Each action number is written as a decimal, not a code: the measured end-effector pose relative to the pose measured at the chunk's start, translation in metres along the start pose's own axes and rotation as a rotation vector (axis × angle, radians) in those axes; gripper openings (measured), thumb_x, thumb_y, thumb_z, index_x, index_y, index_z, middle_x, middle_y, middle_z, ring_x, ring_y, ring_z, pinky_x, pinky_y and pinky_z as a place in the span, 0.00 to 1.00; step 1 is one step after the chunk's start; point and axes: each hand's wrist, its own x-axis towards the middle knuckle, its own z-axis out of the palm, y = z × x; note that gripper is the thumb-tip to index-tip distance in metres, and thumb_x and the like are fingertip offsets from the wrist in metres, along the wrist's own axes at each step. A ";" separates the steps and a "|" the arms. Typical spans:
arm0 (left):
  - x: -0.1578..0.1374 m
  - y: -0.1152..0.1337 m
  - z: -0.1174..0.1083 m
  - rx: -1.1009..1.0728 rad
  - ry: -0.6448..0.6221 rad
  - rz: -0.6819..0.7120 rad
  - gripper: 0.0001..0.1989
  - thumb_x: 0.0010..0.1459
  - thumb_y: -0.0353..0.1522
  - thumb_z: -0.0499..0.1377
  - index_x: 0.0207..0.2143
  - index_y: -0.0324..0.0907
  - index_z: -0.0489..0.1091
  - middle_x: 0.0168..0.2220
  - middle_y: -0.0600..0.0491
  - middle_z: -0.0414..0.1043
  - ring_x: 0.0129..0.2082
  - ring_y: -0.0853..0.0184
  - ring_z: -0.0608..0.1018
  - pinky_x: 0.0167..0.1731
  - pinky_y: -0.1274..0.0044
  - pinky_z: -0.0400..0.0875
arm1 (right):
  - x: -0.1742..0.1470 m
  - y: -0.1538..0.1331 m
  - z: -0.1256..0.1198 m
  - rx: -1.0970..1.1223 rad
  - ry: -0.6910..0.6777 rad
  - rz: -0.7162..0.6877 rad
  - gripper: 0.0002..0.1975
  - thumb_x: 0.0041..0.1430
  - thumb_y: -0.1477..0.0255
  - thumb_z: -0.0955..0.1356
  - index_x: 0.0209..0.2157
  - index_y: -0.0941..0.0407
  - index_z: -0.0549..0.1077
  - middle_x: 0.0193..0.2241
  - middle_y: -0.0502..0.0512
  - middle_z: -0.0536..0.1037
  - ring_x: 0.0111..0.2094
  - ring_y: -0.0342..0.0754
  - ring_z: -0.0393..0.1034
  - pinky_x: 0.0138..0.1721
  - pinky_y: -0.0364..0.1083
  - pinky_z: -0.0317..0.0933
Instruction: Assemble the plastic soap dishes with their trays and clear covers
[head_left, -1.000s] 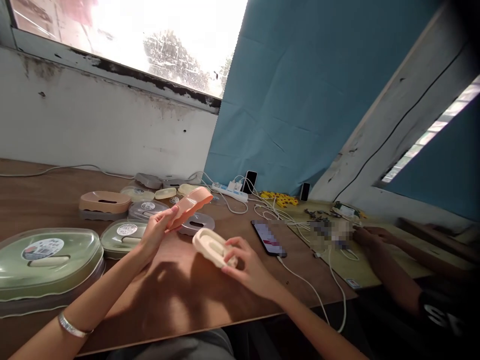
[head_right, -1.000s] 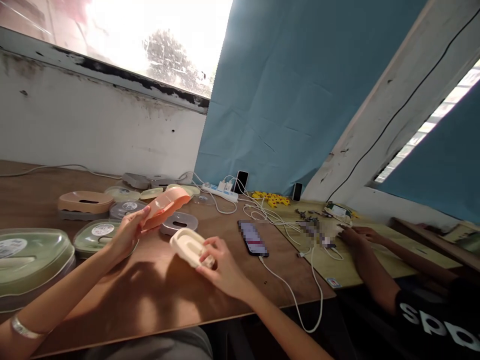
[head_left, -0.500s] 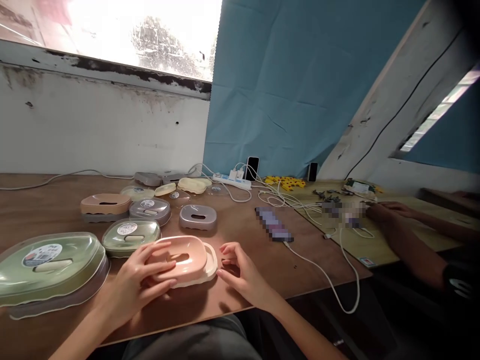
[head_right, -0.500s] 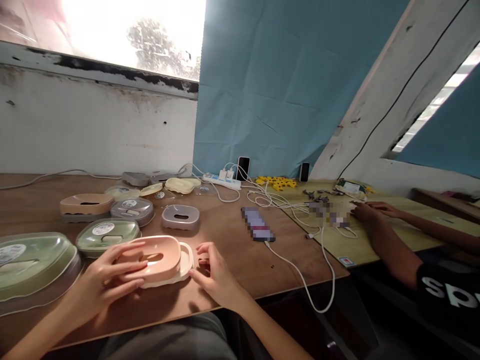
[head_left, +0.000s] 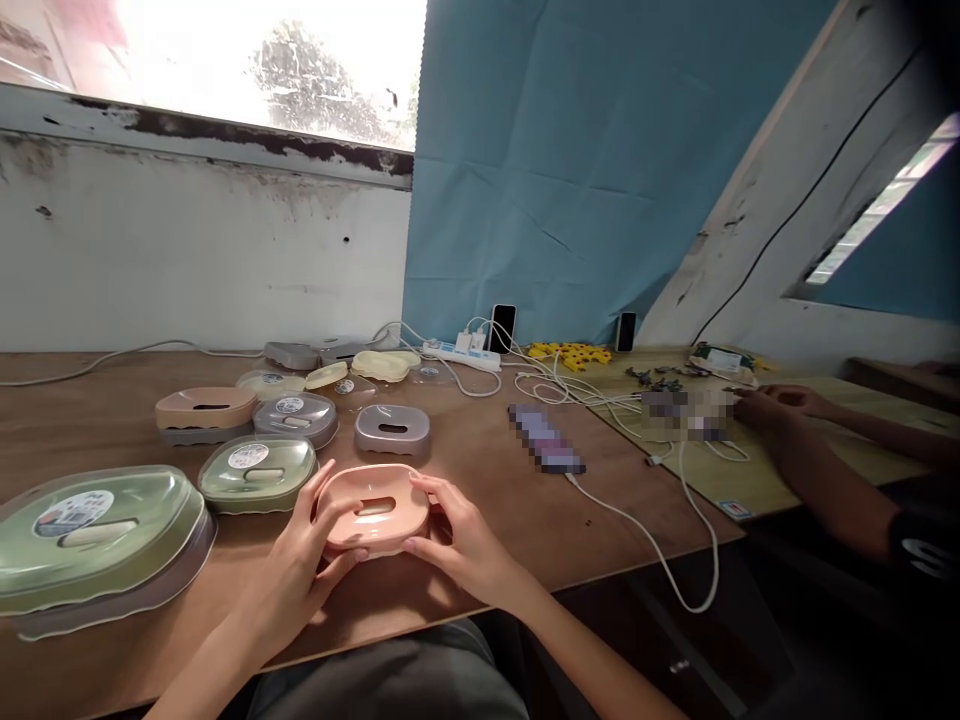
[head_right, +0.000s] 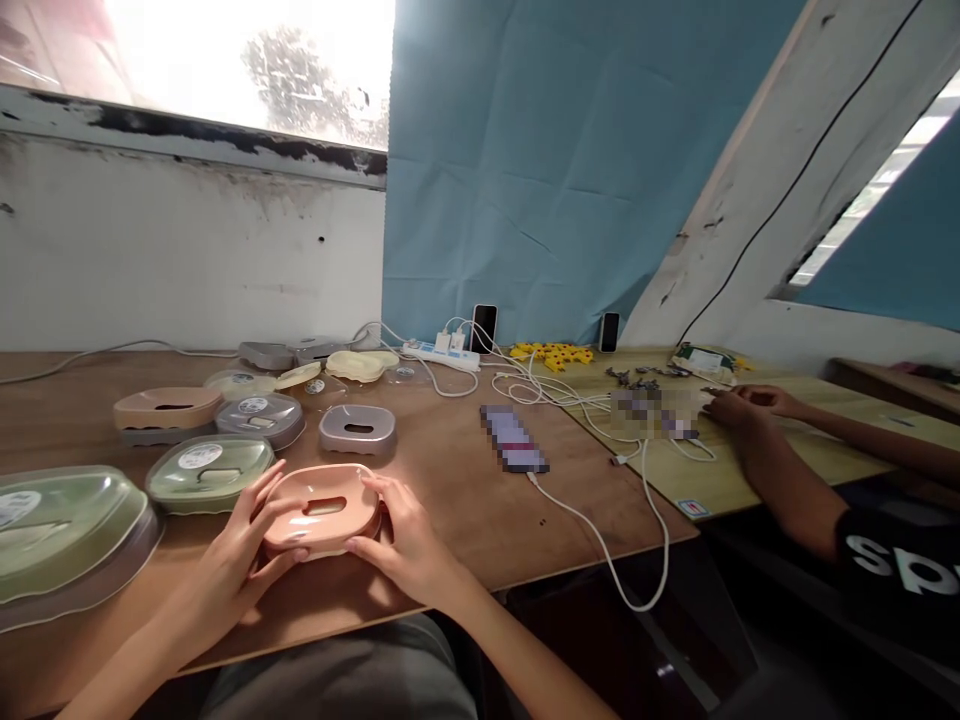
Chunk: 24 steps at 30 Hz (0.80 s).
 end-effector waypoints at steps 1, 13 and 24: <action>0.000 0.000 0.000 -0.003 0.019 -0.012 0.16 0.62 0.37 0.52 0.52 0.53 0.60 0.66 0.49 0.38 0.61 0.50 0.61 0.40 0.69 0.77 | 0.000 0.001 0.000 -0.007 0.004 -0.012 0.30 0.53 0.70 0.72 0.56 0.53 0.61 0.57 0.59 0.65 0.57 0.53 0.59 0.57 0.54 0.55; 0.003 -0.011 0.006 0.213 0.001 0.050 0.23 0.61 0.37 0.52 0.59 0.50 0.52 0.65 0.44 0.46 0.63 0.51 0.56 0.55 0.57 0.62 | 0.004 0.000 0.007 -0.066 -0.030 0.021 0.33 0.55 0.78 0.70 0.60 0.52 0.56 0.61 0.59 0.60 0.61 0.52 0.53 0.62 0.56 0.50; -0.001 -0.005 -0.004 0.169 0.064 0.057 0.31 0.60 0.38 0.54 0.62 0.50 0.43 0.61 0.43 0.52 0.60 0.51 0.59 0.54 0.56 0.62 | -0.001 -0.001 0.009 -0.114 -0.028 -0.062 0.35 0.56 0.80 0.67 0.62 0.51 0.52 0.62 0.58 0.57 0.62 0.53 0.51 0.62 0.56 0.50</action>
